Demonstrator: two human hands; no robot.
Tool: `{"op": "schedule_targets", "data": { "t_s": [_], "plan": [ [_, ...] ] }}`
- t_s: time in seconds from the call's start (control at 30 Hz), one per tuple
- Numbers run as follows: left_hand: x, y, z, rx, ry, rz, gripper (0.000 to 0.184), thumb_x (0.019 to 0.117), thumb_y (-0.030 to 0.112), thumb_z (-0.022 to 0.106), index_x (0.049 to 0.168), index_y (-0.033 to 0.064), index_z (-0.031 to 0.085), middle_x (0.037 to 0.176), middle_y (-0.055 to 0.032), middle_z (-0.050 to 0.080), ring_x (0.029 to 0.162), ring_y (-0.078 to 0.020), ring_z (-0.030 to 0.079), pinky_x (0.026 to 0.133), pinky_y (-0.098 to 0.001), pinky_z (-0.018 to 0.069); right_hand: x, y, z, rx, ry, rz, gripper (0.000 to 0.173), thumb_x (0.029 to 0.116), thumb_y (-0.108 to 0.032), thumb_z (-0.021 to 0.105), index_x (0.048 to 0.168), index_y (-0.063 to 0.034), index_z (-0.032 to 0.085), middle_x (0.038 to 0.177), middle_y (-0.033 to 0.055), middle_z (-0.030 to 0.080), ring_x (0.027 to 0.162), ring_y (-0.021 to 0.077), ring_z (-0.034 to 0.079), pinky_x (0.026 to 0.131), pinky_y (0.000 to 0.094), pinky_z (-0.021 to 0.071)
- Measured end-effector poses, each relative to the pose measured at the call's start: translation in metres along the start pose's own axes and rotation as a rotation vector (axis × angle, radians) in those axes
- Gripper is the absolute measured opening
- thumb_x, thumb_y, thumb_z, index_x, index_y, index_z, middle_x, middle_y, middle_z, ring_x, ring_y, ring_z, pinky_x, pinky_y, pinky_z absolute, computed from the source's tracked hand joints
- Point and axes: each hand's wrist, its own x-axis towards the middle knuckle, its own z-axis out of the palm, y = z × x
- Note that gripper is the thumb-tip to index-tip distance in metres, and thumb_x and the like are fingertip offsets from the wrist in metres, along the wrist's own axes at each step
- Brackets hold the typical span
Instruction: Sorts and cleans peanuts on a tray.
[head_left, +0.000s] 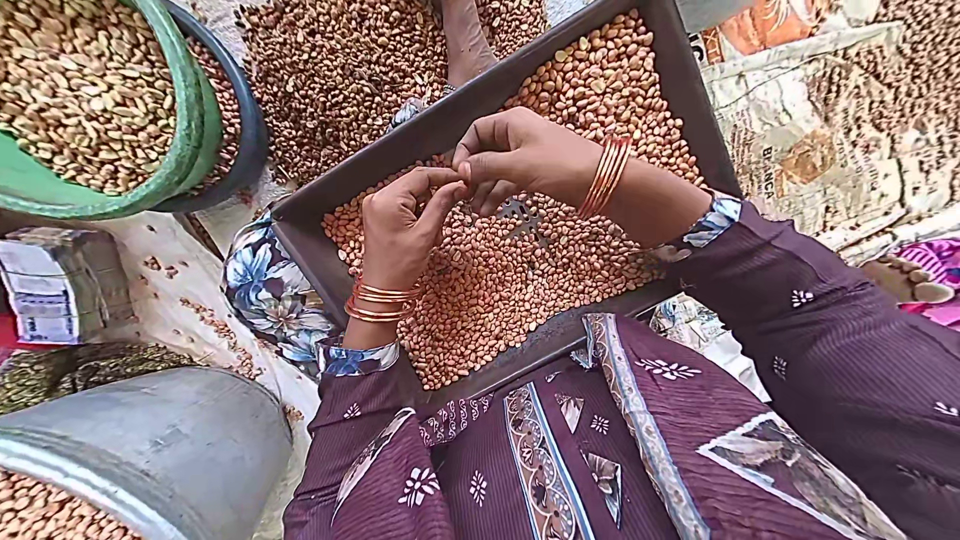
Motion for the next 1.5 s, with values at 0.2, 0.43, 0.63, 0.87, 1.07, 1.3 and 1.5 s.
{"op": "schedule_targets", "data": {
  "t_s": [0.2,0.43,0.63,0.87,1.07,1.3,1.5],
  "plan": [
    [-0.004,0.006,0.009,0.202,-0.13,-0.054,0.023,0.1041,0.025,0.061,0.12,0.0099,0.07,0.064,0.0061,0.055,0.049,0.0012,0.043,0.049,-0.0165,0.0375,-0.044,0.026,-0.011,-1.05,-0.211,-0.167,0.015,0.0955,-0.024,0.071,0.097,-0.0094,0.075,0.094,0.0107,0.066,0.085,0.0281,0.066,0.073,0.0511,0.0528],
    [-0.015,0.025,0.008,0.147,-0.277,-0.093,0.021,0.1074,0.022,0.055,0.109,0.0056,0.068,0.058,-0.0013,0.052,0.039,-0.0072,0.04,0.039,-0.0207,0.0358,-0.081,0.084,0.017,-1.335,-0.014,-0.459,0.015,0.0983,-0.002,0.056,0.087,0.0014,0.065,0.081,0.0173,0.062,0.072,0.0352,0.067,0.051,0.0437,0.05],
    [-0.036,0.028,0.002,0.098,-0.322,-0.129,0.021,0.1071,0.021,0.056,0.11,0.0057,0.069,0.056,-0.0011,0.053,0.038,-0.0068,0.044,0.038,-0.0203,0.039,-0.09,0.073,0.028,-1.41,0.007,-0.31,0.009,0.0948,0.005,0.056,0.091,0.003,0.064,0.081,0.0185,0.061,0.073,0.0374,0.067,0.051,0.0446,0.0498],
    [-0.046,0.032,0.004,-0.065,-0.264,-0.344,0.052,0.1127,0.04,0.033,0.096,0.0068,0.069,0.054,0.0003,0.052,0.038,-0.0087,0.038,0.038,-0.0221,0.0303,-0.078,0.05,0.023,-1.231,-0.019,-0.348,0.017,0.0967,-0.014,0.054,0.095,-0.0006,0.064,0.087,0.0163,0.061,0.077,0.0344,0.066,0.056,0.0448,0.0508],
    [-0.031,0.048,0.026,-0.482,-0.39,-0.632,0.056,0.1115,0.051,0.026,0.087,0.0182,0.065,0.069,0.0085,0.065,0.05,0.0028,0.049,0.044,-0.0126,0.0361,-0.087,0.001,0.014,-1.01,0.073,-0.651,0.017,0.1021,-0.014,0.061,0.111,-0.0048,0.072,0.105,0.0129,0.073,0.085,0.0224,0.072,0.068,0.0348,0.0579],
    [-0.025,0.024,0.039,-0.41,-0.426,-0.488,0.042,0.1114,0.025,0.044,0.082,0.0064,0.067,0.051,0.0057,0.048,0.04,-0.0008,0.037,0.04,-0.0166,0.0284,-0.098,0.057,-0.013,-1.312,-0.172,-0.255,0.011,0.0963,-0.002,0.061,0.089,-0.0011,0.069,0.092,0.0174,0.064,0.084,0.036,0.069,0.06,0.0474,0.0549],
    [-0.024,0.022,0.04,-0.335,-0.467,-0.5,0.029,0.1111,0.02,0.044,0.108,0.0053,0.068,0.06,0.0028,0.055,0.046,-0.0031,0.043,0.044,-0.0171,0.0337,-0.107,0.073,-0.008,-1.396,-0.074,-0.358,0.012,0.0979,-0.002,0.057,0.09,0.0019,0.066,0.086,0.0184,0.063,0.078,0.0368,0.068,0.058,0.0454,0.0541]
  ]
}}
